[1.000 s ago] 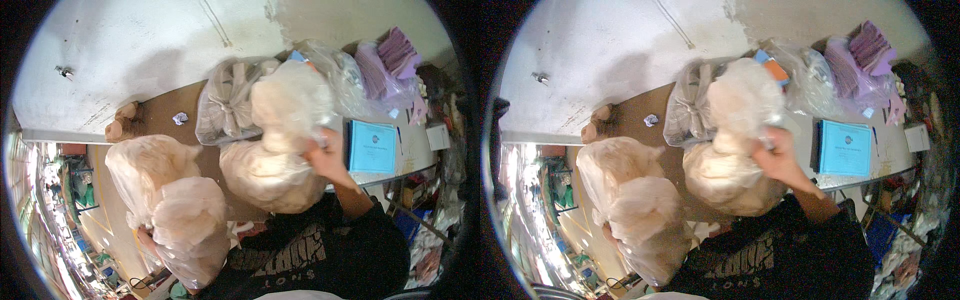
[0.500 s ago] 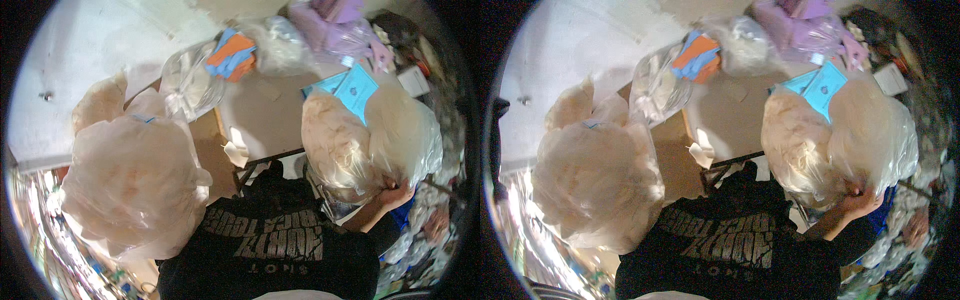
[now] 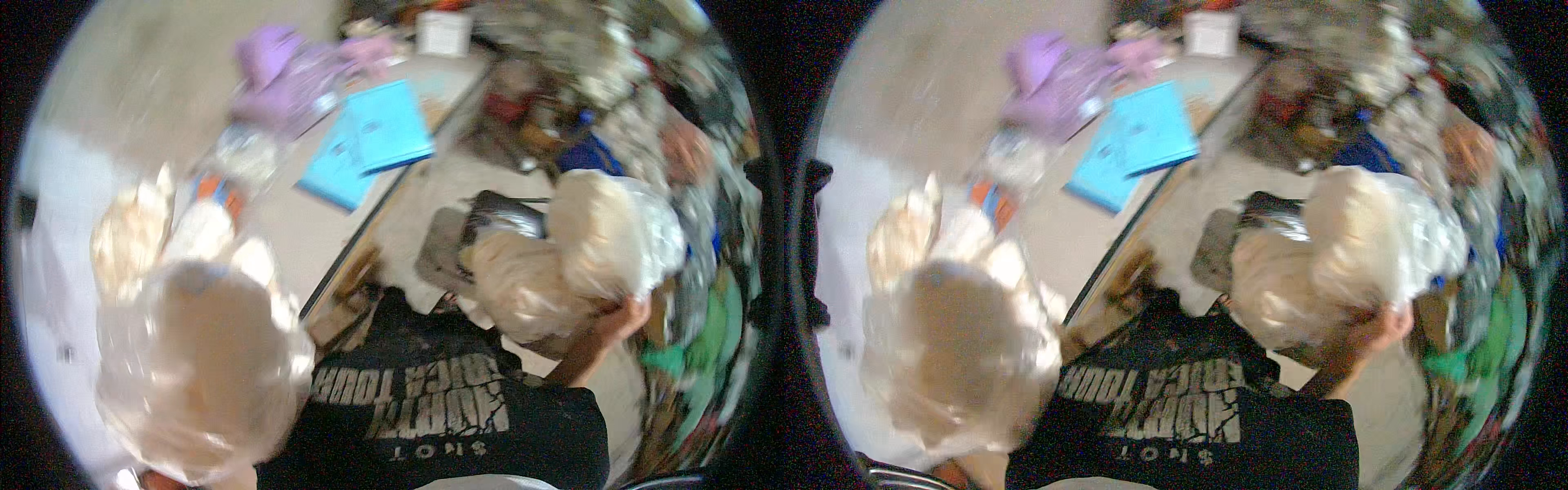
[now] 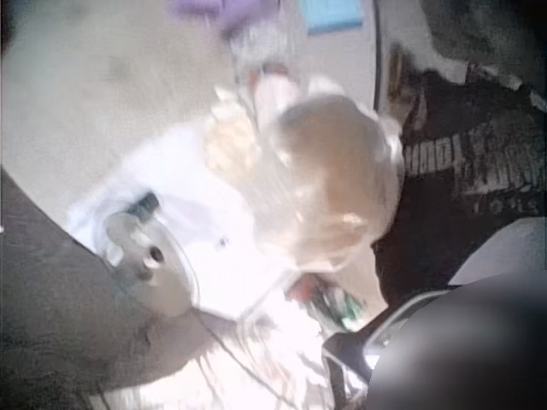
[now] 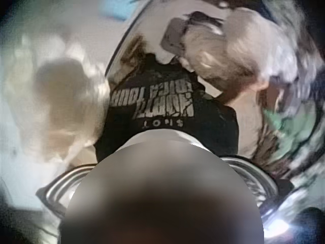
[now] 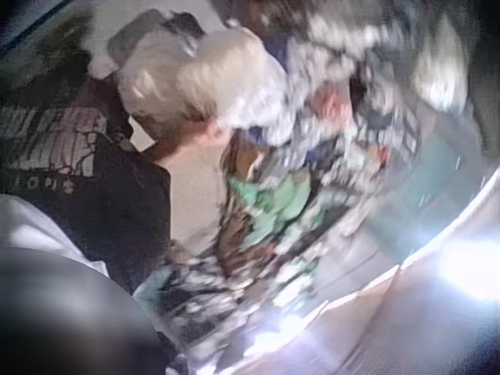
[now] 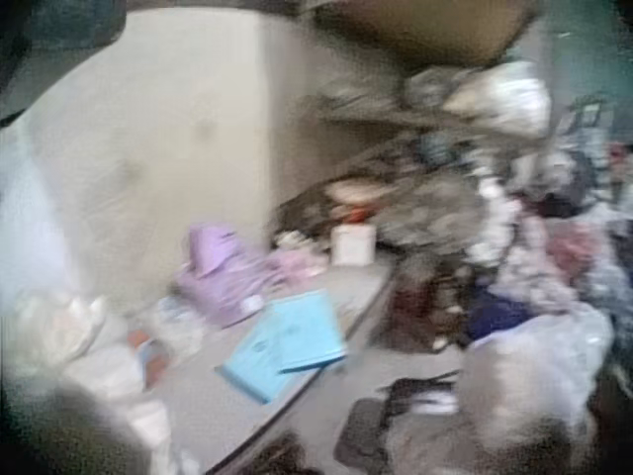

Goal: The person organizes items in a cluttered room by moving plastic bags, stacking folders, and placing them into a cardboard box. They handle multiple objects including plastic bags, folders, and a box, arranging them on a table and shelves.

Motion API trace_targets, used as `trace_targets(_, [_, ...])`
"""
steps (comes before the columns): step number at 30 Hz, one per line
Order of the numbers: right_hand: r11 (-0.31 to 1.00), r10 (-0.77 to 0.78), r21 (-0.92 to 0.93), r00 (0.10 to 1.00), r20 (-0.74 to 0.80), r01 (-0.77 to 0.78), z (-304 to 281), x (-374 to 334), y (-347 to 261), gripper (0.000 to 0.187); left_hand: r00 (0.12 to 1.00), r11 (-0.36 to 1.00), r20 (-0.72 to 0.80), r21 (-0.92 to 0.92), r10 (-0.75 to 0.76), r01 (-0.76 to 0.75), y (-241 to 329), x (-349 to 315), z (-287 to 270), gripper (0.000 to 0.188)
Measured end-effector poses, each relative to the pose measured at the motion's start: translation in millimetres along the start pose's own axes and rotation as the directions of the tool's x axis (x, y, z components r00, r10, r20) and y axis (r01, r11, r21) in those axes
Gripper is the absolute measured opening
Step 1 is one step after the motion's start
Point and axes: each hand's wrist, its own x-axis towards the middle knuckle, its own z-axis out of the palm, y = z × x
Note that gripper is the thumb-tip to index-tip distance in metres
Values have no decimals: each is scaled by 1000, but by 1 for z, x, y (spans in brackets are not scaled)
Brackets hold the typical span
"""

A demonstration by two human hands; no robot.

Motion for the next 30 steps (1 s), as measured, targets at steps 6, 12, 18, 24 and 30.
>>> trace_targets(6, [991,18,-137,994,106,-3,-122,21,-42,50,948,991,308,-130,81,-42,33,-19,131,37])
trace_targets(12, [979,-99,-182,994,-49,89,-222,35,-104,53,882,982,456,-186,119,-37,73,-42,204,38])
trace_targets(18, [951,-234,-284,890,-391,125,-254,18,-97,44,843,965,499,-250,202,-83,96,-40,236,39])
trace_targets(24, [921,-355,-286,870,-342,263,-264,28,-87,31,821,941,495,-308,283,-139,125,-40,249,40])
trace_targets(30, [938,-327,-219,899,-290,271,-260,27,-51,28,789,888,465,-406,402,-213,154,-40,244,42])
